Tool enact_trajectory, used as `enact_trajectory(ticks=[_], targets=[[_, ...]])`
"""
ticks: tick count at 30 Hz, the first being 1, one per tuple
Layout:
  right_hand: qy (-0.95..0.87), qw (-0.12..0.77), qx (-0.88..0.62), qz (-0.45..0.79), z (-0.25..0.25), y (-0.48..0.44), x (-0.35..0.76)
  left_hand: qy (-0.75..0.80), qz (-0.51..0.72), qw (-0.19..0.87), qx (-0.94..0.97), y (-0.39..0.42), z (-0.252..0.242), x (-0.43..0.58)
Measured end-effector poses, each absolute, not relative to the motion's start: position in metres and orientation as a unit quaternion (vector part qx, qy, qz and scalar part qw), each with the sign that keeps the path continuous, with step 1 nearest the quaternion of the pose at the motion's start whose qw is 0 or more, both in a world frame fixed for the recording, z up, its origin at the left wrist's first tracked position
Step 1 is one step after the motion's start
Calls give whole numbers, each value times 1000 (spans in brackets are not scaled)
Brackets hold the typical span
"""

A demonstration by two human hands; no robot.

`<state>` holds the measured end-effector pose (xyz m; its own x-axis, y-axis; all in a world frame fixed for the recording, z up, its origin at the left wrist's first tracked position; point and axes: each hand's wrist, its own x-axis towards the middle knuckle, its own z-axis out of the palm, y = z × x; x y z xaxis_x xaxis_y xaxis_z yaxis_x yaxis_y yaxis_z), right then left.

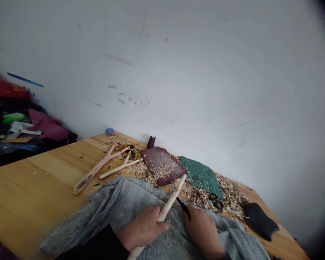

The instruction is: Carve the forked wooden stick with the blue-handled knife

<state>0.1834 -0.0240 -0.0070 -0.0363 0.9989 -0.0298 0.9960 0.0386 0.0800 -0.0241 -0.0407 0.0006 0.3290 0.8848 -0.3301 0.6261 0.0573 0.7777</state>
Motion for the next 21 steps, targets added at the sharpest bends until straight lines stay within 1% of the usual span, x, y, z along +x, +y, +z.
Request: enact_trajectory(ticks=[6,14,18,21], targets=[[764,39,644,-9,-9,-28,179,562,154,468,665,-41,-1,-23],[719,19,694,20,-4,-26,181,563,151,459,671,-41,0,-24],[739,33,673,16,-7,-28,176,568,154,439,678,-42,0,-24],[760,37,648,3,-8,-30,174,570,142,449,673,-42,2,-24]])
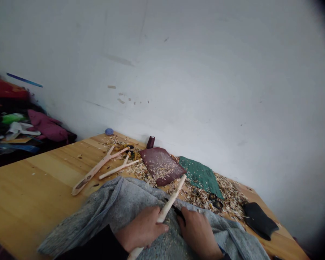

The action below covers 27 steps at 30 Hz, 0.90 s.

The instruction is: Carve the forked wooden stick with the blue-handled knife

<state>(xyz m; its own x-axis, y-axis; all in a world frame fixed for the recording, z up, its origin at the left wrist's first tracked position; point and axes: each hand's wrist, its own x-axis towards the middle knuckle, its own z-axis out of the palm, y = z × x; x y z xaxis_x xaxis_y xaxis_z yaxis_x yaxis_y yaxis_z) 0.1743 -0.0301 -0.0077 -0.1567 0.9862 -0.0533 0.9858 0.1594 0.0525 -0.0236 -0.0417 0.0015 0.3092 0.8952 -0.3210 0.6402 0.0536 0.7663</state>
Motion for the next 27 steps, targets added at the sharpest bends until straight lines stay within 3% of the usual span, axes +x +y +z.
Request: enact_trajectory(ticks=[27], targets=[[735,42,677,12,-5,-28,177,571,157,433,680,-42,0,-24]])
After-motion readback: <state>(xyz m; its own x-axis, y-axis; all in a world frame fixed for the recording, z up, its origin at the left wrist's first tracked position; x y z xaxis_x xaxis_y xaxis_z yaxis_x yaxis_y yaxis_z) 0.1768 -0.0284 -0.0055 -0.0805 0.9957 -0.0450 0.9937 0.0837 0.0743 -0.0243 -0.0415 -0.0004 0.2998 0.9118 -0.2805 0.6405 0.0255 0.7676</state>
